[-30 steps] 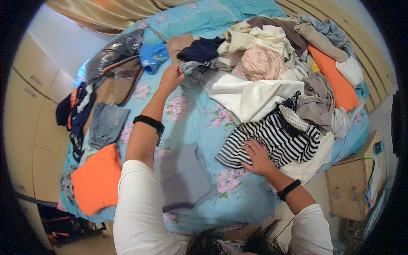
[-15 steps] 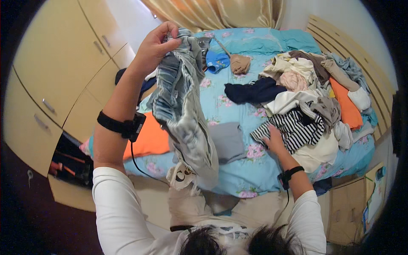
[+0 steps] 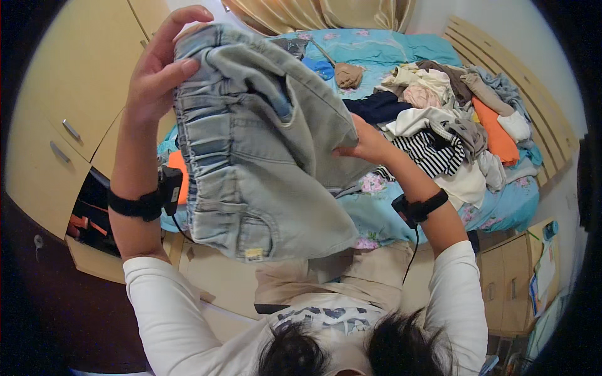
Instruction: The person picks up and folds multiple items of clothing, including an orange zippered jacket, a light blue long-sleeved shirt, and a pair of denim shorts, on a bed.
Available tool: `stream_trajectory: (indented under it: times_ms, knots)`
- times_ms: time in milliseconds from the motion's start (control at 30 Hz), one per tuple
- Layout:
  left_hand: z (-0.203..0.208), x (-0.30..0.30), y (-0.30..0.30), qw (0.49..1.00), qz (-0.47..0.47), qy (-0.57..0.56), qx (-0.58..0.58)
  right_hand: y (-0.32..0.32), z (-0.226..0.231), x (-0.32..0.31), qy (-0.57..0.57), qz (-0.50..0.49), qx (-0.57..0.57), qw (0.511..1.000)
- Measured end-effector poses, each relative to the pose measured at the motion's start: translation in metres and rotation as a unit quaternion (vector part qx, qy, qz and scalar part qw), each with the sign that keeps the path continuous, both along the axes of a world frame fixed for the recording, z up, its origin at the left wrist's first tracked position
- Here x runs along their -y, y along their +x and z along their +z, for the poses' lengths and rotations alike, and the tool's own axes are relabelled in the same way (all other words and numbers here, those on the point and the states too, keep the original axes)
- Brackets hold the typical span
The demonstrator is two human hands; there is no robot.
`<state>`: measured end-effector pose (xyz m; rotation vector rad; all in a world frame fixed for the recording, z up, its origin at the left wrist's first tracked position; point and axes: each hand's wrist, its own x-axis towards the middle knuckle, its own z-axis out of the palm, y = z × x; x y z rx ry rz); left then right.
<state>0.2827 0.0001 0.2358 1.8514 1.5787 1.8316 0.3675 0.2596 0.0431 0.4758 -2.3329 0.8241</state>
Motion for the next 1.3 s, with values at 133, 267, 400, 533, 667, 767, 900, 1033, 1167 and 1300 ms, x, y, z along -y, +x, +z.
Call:
stream_trajectory:
  times_ms: [133,267,400,533,667,767,900,1033,1167,1300]
  knots:
    - [-0.001,0.037,-0.034,0.893,0.238,-0.274,-0.267,-0.009,-0.015,-0.031,0.107,-0.019,0.171,0.979]
    - [-0.035,0.043,-0.103,0.791,0.372,-0.306,-0.377,-0.013,0.014,-0.097,0.077,-0.224,0.123,0.964]
    - [-0.037,0.040,-0.107,0.769,0.490,-0.198,-0.361,-0.003,0.069,-0.118,0.100,-0.364,-0.144,0.915]
    - [-0.041,0.065,-0.102,0.718,0.557,-0.095,-0.406,0.016,0.114,-0.085,0.106,-0.343,-0.178,0.916]
    - [-0.044,0.079,-0.085,0.727,0.551,-0.066,-0.404,0.048,0.113,-0.074,0.110,-0.303,-0.127,0.938]
    - [-0.039,0.088,-0.064,0.755,0.532,-0.048,-0.380,0.072,0.110,-0.082,0.062,-0.255,-0.150,0.953]
    - [-0.042,0.091,-0.050,0.890,0.386,-0.107,-0.218,0.092,0.137,-0.112,0.030,-0.293,-0.031,0.955]
    - [-0.076,0.069,-0.067,0.920,0.283,-0.240,-0.130,0.049,0.097,-0.159,0.108,-0.284,-0.041,0.952]
    - [-0.161,0.047,-0.129,0.859,0.329,-0.308,-0.243,-0.012,0.020,-0.151,0.228,-0.324,0.020,0.918]
    - [-0.248,0.035,-0.170,0.840,0.350,-0.329,-0.252,-0.055,-0.052,-0.139,0.282,-0.352,0.107,0.886]
